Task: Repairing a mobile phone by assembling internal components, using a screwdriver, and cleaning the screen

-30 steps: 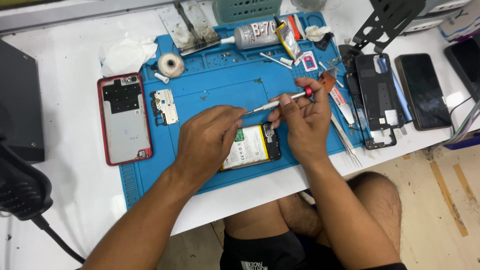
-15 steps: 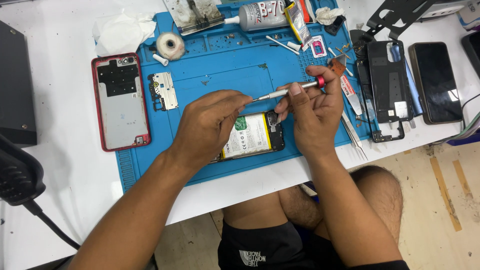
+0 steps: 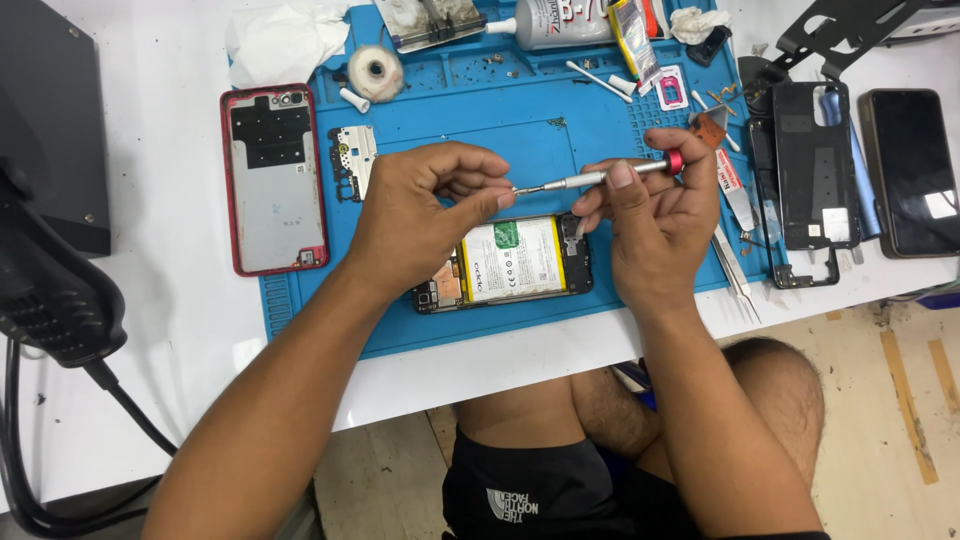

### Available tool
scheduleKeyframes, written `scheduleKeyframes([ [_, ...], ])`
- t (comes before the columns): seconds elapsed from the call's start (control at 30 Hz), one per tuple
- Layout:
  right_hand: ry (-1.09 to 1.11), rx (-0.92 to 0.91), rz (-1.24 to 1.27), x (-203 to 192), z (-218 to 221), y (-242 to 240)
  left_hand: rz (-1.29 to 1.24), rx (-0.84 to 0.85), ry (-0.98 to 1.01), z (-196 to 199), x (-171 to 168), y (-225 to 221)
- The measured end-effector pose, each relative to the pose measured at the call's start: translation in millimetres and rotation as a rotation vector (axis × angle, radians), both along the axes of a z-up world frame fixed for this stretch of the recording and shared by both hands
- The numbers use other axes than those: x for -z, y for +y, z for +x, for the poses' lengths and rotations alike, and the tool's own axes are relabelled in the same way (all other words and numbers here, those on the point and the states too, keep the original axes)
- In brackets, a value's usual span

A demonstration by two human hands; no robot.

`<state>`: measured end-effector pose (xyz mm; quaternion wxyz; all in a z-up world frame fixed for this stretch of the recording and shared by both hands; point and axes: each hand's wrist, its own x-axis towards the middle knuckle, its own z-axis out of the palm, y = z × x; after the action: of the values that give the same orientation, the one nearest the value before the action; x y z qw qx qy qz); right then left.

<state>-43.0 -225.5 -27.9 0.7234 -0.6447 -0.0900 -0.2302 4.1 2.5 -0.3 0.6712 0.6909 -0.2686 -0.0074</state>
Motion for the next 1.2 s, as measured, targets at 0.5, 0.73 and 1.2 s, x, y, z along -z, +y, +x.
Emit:
scheduleKeyframes([
  [0.5,0.004,-0.011,-0.028,-5.6,-1.9,2.8,0.024,0.065,0.046,3.7,-3.8,2.4],
  [0.73,-0.006,-0.011,-0.024,-4.0,-1.4,3.2,0.023,0.056,0.047,4.1,-0.1,1.6],
  [1.2,-0.001,-0.012,-0.044,-5.1,-2.9,3.7,0.026,0.022,0.058,4.4,1.0,1.7],
])
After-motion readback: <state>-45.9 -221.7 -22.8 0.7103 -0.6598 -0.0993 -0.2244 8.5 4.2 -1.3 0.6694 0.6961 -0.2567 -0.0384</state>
